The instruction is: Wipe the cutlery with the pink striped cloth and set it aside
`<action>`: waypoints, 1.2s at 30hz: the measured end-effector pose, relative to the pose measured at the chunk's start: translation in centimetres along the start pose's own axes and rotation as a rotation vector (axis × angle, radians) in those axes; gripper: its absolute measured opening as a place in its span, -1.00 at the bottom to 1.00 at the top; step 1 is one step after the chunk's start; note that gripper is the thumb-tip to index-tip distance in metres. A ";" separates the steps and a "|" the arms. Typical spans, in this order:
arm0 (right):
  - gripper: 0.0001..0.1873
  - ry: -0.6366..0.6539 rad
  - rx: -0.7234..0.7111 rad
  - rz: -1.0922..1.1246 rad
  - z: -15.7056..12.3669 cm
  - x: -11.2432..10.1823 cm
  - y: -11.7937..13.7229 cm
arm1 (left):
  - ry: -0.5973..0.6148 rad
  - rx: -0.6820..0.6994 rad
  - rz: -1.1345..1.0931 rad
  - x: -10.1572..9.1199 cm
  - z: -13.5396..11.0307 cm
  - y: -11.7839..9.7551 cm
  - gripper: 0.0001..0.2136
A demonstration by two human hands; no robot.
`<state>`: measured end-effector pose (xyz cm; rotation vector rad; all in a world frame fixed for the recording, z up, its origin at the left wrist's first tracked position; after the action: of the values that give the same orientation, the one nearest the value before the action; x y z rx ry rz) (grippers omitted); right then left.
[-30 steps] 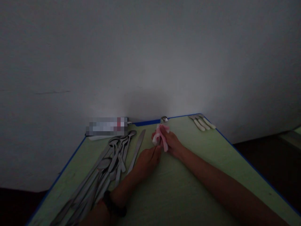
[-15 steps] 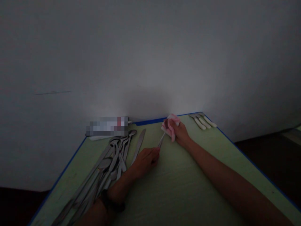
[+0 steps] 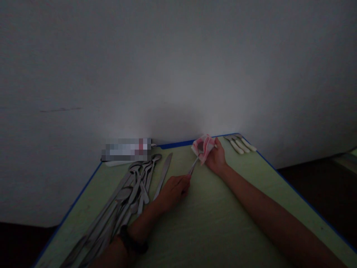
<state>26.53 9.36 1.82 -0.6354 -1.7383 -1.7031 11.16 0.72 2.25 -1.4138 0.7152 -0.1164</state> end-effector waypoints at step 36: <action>-0.81 -0.072 -0.008 -0.168 0.7 -1.2 -1.3 | 0.044 0.041 0.262 0.4 0.0 -0.5 -0.57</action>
<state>26.34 10.11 0.10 -0.5744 -1.8825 -1.8211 11.59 0.44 2.54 -1.2699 0.9227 0.0425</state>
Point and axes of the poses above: each hand's wrist, its own z-axis towards the middle knuckle, its own x-axis out of the palm, y = z × x, the point moved 5 cm from there along z, towards the middle knuckle, and after that the axes turned 9 degrees about -z, right-handed, at the moved point
